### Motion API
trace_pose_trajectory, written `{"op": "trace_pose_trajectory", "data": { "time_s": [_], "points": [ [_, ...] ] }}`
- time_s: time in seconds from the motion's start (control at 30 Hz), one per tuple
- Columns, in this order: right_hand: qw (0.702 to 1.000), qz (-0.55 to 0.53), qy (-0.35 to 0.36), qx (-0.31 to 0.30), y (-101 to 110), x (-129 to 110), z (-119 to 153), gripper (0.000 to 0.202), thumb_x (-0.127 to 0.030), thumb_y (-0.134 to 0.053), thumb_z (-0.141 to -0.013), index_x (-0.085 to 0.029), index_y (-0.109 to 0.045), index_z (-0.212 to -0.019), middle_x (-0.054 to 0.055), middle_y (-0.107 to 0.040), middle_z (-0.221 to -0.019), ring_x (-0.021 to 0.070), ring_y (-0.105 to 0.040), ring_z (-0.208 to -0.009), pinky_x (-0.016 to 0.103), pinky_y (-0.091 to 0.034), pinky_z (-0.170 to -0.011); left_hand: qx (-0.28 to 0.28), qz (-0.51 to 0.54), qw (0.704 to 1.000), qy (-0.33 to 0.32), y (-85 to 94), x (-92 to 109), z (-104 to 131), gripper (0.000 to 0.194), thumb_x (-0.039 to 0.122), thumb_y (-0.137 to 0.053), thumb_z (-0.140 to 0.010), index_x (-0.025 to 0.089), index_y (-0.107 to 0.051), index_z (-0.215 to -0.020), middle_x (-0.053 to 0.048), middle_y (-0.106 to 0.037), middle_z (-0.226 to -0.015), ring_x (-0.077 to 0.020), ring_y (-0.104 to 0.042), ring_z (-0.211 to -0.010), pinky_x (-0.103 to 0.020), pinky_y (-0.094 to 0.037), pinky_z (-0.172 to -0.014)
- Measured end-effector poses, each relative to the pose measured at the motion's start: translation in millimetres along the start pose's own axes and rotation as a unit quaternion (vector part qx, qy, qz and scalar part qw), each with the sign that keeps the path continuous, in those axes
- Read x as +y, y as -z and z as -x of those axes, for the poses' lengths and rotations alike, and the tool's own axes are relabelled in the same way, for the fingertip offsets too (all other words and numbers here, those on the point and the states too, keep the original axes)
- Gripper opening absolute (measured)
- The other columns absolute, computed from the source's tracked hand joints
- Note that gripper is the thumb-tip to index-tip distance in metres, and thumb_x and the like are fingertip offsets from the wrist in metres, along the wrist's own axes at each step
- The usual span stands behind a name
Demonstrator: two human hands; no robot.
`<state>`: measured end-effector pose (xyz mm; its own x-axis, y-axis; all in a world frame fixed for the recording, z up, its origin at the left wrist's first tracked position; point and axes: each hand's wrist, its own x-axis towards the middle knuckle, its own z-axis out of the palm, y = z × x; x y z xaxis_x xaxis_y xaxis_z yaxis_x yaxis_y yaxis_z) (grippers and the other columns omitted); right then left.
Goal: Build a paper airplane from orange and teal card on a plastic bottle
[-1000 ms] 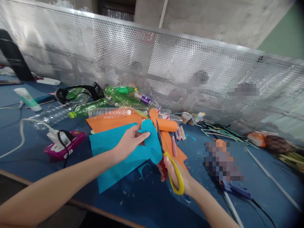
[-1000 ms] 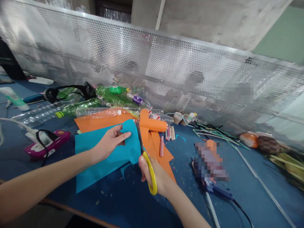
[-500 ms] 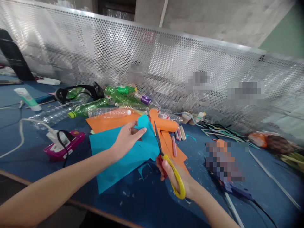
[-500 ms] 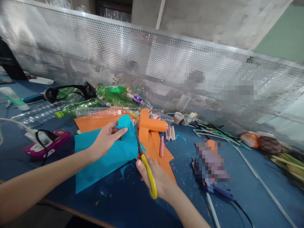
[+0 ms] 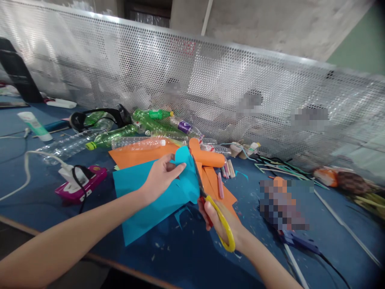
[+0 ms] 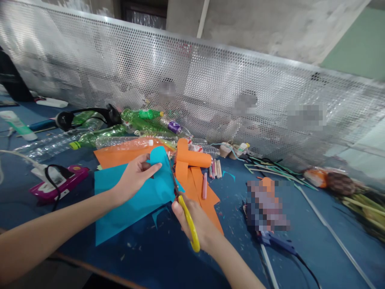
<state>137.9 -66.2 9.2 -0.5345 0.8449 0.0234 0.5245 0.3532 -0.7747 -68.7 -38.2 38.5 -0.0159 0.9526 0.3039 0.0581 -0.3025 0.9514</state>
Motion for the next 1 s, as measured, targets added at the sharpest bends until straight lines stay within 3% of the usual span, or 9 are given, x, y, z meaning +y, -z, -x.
{"op": "trace_pose_trajectory", "data": {
  "time_s": [0.47,0.67,1.0],
  "points": [
    [0.999,-0.025,0.014,0.026,-5.9,9.4,-4.5,0.045,-0.059,-0.023,-0.089,-0.02,-0.037,-0.071,-0.004,-0.037,-0.058,0.0081,-0.037,-0.046,0.022,-0.033,-0.043,0.006,0.005,1.0,0.006,-0.7,0.9,-0.4,0.02,0.036,-0.059,-0.079,0.017,-0.053,-0.084,0.006,-0.043,-0.049,-0.0094,-0.045,-0.05,-0.021,-0.043,-0.051],
    [0.998,-0.04,0.028,0.032,-5.5,10.1,-4.6,0.045,-0.06,-0.025,-0.087,-0.02,-0.038,-0.072,-0.004,-0.036,-0.061,0.0077,-0.033,-0.047,0.021,-0.029,-0.042,0.0,0.011,1.0,-0.002,-0.8,-1.8,-1.0,0.021,0.036,-0.057,-0.081,0.017,-0.055,-0.088,0.003,-0.053,-0.057,-0.0106,-0.05,-0.054,-0.022,-0.045,-0.054],
    [0.998,-0.051,0.003,0.035,-4.0,2.4,-3.4,0.043,-0.061,-0.029,-0.086,-0.02,-0.037,-0.075,-0.006,-0.032,-0.059,0.0061,-0.028,-0.044,0.02,-0.026,-0.039,-0.003,0.013,1.0,-0.002,-0.5,0.2,-0.2,0.022,0.037,-0.057,-0.081,0.016,-0.056,-0.088,0.003,-0.052,-0.057,-0.0107,-0.051,-0.055,-0.023,-0.046,-0.056]
  ]
}}
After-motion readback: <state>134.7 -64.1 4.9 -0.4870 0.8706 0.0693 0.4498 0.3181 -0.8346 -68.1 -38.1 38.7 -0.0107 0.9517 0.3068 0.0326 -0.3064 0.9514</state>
